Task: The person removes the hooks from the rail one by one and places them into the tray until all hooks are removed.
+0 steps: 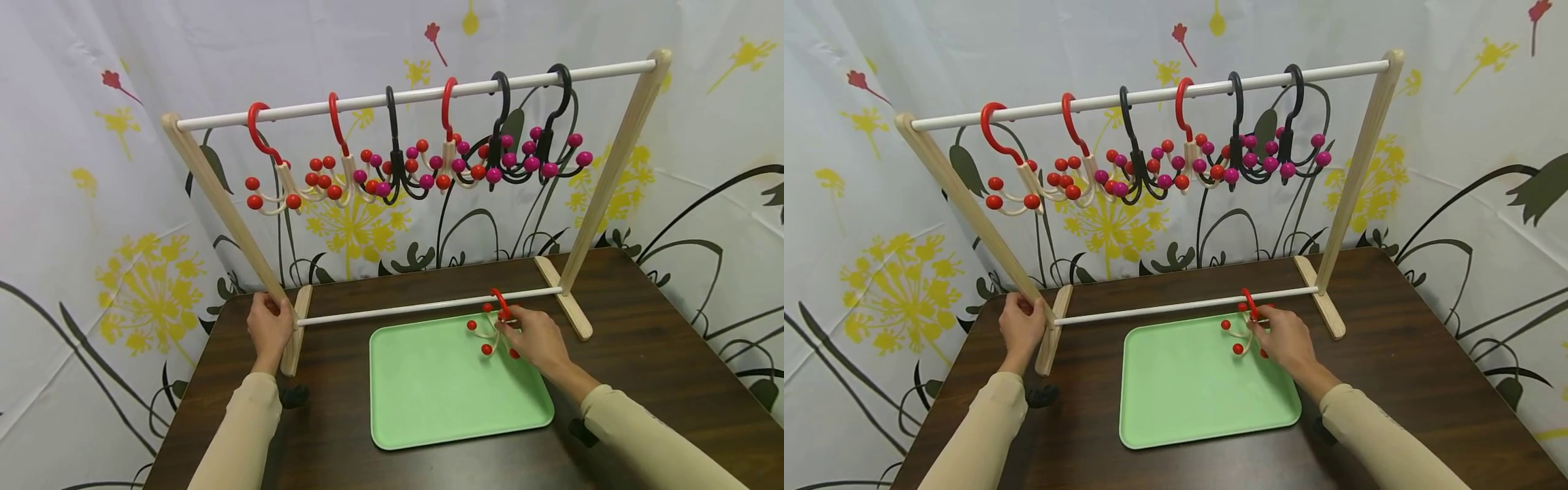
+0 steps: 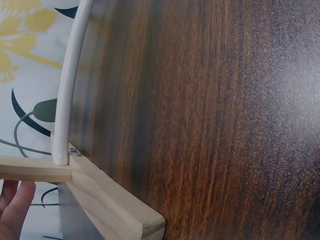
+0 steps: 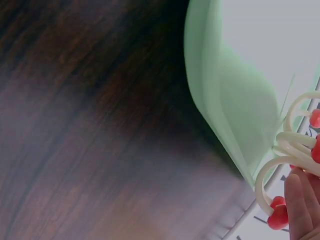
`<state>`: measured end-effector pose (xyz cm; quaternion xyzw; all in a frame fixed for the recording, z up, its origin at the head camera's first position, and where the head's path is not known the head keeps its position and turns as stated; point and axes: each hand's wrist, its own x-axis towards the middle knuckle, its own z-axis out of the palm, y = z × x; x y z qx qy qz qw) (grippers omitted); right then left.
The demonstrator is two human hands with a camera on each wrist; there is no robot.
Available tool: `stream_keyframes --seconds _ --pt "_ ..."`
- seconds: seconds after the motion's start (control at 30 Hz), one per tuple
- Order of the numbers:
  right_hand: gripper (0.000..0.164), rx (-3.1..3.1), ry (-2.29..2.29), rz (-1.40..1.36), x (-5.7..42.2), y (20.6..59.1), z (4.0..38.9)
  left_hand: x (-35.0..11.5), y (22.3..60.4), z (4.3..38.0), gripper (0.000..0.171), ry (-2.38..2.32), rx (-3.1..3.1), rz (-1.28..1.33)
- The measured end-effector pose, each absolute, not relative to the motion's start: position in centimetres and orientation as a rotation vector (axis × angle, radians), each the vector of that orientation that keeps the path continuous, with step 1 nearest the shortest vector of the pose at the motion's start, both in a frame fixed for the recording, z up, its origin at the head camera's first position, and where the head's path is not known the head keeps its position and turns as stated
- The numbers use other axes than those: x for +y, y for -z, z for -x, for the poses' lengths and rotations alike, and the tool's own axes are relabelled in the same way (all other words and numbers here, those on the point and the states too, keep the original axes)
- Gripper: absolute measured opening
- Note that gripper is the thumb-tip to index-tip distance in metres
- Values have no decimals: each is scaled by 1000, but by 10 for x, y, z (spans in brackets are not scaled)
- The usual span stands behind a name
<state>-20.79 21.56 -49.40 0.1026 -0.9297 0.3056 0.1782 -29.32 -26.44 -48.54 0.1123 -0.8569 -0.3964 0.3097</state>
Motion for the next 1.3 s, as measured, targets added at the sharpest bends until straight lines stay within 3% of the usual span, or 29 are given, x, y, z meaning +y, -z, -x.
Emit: stream_keyframes --seconds 0.87,1.1,1.3 --pt "20 -2626 -909 -285 222 483 204 -265 488 296 20 1024 -2255 -312" --pt "20 -2430 -884 -347 240 452 200 -263 486 294 21 1035 -2278 -302" --pt "16 -2069 -894 -428 250 397 207 -264 485 294 20 1025 -2275 -309"
